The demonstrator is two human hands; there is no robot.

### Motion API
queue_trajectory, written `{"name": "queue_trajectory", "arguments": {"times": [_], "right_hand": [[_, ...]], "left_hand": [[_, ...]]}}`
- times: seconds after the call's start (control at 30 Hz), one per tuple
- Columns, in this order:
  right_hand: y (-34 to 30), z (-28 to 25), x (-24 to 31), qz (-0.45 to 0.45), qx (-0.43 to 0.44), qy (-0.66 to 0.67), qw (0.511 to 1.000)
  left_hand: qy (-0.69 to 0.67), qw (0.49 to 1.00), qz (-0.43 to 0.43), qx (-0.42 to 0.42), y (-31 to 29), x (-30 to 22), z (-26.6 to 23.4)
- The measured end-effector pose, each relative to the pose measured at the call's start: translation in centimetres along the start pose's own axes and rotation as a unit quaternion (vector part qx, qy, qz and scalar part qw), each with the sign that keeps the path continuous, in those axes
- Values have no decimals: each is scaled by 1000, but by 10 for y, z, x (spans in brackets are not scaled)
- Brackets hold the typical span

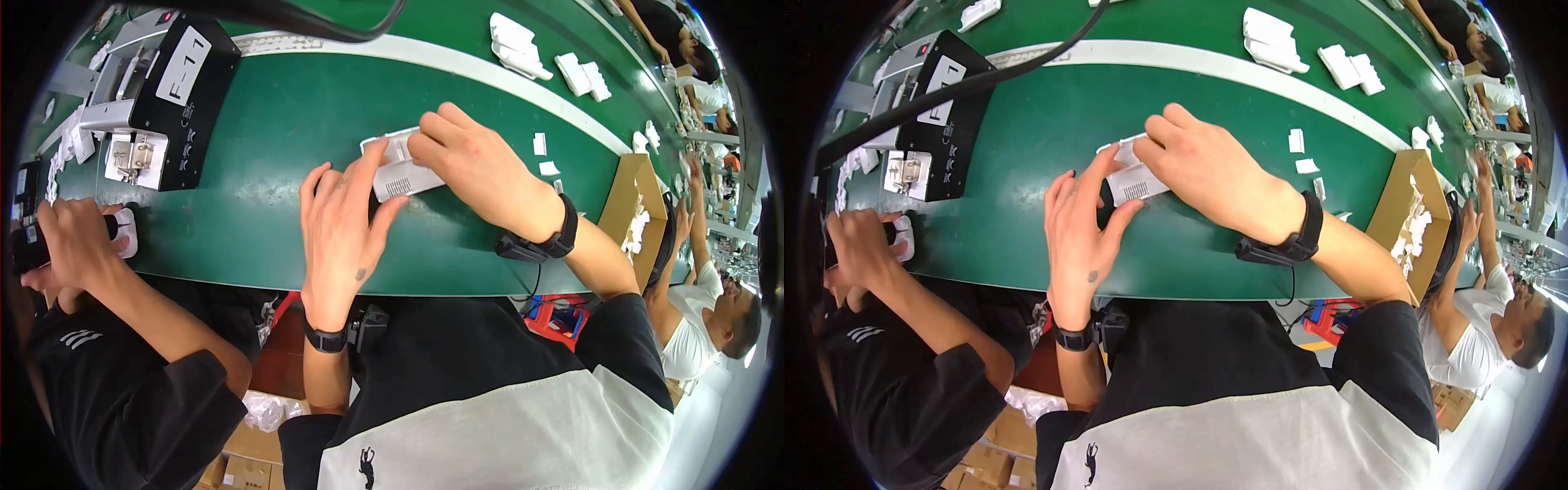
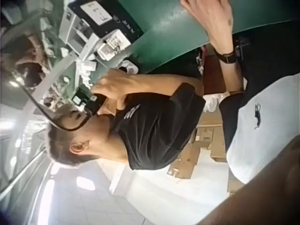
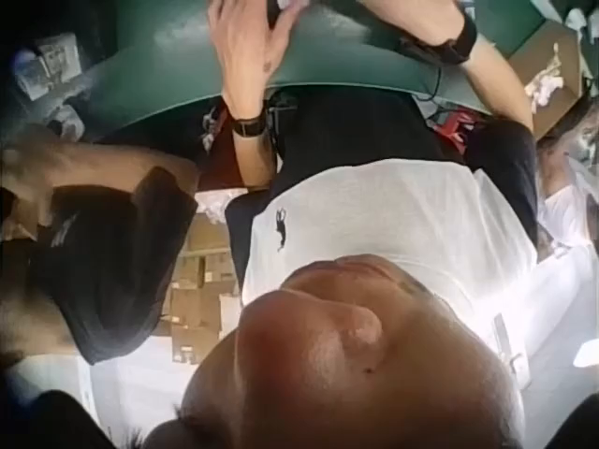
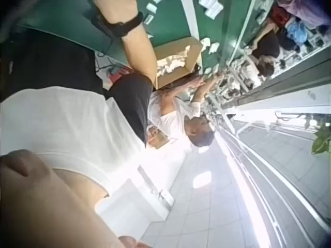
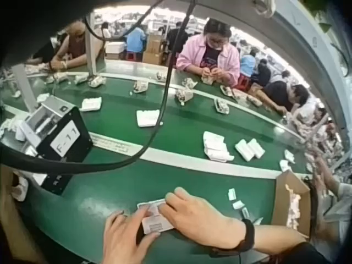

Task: Folding and assembling small white paper components on a factory assembly line.

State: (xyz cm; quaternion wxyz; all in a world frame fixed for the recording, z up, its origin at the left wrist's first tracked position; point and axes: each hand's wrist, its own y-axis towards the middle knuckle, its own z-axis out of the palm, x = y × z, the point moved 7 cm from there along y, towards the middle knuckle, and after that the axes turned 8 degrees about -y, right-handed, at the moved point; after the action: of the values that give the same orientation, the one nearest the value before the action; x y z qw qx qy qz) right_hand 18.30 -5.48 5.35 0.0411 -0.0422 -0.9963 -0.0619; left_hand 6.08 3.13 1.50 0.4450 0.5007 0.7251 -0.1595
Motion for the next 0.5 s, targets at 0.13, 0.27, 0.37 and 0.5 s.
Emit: {"name": "queue_trajectory", "arguments": {"times": [0.13, 0.27, 0.37, 0.5], "right_hand": [[11, -2, 2, -21, 12, -8, 1000], [19, -9, 7, -72, 14, 15, 997], [13, -5, 6, -38, -4, 6, 999], [22, -5, -30, 38, -50, -134, 989]], "left_hand": [[-2, 1000, 10, 2, 2, 1, -5], [-4, 999, 46, 17, 0, -3, -9], [5, 997, 73, -5, -4, -9, -8], [5, 995, 29, -101, -21, -9, -34]]}}
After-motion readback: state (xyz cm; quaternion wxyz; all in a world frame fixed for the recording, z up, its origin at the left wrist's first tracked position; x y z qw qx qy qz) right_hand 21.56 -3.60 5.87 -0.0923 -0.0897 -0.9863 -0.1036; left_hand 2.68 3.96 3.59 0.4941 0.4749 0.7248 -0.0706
